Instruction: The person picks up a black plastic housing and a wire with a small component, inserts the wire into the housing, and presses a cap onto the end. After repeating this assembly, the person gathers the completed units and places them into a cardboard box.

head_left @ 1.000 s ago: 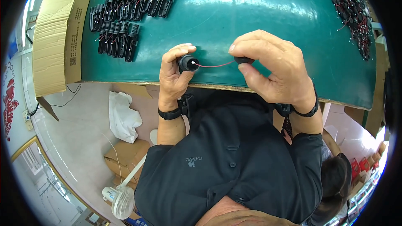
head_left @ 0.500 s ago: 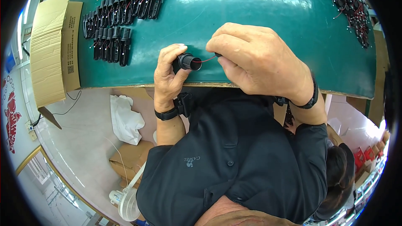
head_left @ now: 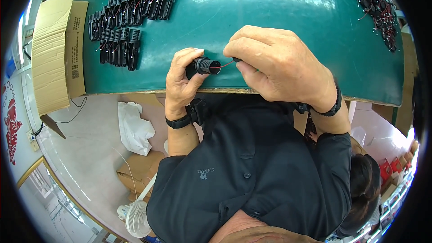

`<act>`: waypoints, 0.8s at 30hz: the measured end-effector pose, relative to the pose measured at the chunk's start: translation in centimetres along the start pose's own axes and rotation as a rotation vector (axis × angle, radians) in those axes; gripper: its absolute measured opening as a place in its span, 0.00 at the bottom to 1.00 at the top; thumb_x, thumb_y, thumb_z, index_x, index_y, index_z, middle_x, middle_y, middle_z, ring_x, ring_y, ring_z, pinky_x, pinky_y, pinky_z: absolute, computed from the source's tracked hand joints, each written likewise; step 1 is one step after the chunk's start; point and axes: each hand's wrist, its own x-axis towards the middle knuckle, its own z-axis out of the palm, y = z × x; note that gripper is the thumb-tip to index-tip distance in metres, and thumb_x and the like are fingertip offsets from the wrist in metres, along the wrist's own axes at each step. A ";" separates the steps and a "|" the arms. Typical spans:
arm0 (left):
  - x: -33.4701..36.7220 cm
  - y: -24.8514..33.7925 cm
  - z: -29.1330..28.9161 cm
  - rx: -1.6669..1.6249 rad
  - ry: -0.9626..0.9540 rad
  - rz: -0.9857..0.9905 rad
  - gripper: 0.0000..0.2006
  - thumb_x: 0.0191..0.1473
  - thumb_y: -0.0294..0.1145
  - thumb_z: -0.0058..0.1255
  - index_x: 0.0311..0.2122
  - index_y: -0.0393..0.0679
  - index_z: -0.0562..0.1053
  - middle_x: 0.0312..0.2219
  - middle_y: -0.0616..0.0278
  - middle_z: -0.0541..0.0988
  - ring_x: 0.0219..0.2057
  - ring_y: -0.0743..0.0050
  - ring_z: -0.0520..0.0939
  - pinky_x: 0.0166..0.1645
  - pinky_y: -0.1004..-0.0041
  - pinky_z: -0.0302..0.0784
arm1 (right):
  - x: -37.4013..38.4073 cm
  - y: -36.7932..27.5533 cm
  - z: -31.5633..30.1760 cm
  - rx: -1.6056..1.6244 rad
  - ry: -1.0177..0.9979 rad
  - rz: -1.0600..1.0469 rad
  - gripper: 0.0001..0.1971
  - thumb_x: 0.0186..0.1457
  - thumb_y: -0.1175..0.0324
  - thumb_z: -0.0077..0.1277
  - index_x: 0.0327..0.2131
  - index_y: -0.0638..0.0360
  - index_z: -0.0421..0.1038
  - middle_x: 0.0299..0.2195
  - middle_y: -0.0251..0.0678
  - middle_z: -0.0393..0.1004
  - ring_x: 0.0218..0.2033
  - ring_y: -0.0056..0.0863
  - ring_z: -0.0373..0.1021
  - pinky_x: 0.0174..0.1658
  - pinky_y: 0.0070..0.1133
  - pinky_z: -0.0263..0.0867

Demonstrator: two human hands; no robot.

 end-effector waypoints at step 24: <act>0.2 0.0 -0.2 -0.020 -0.053 -0.002 0.27 0.49 0.28 0.70 0.56 0.38 0.76 0.49 0.55 0.79 0.53 0.58 0.79 0.59 0.65 0.74 | -0.3 0.5 0.2 0.034 0.007 0.018 0.16 0.43 0.85 0.59 0.39 0.63 0.74 0.35 0.40 0.77 0.33 0.41 0.76 0.34 0.30 0.73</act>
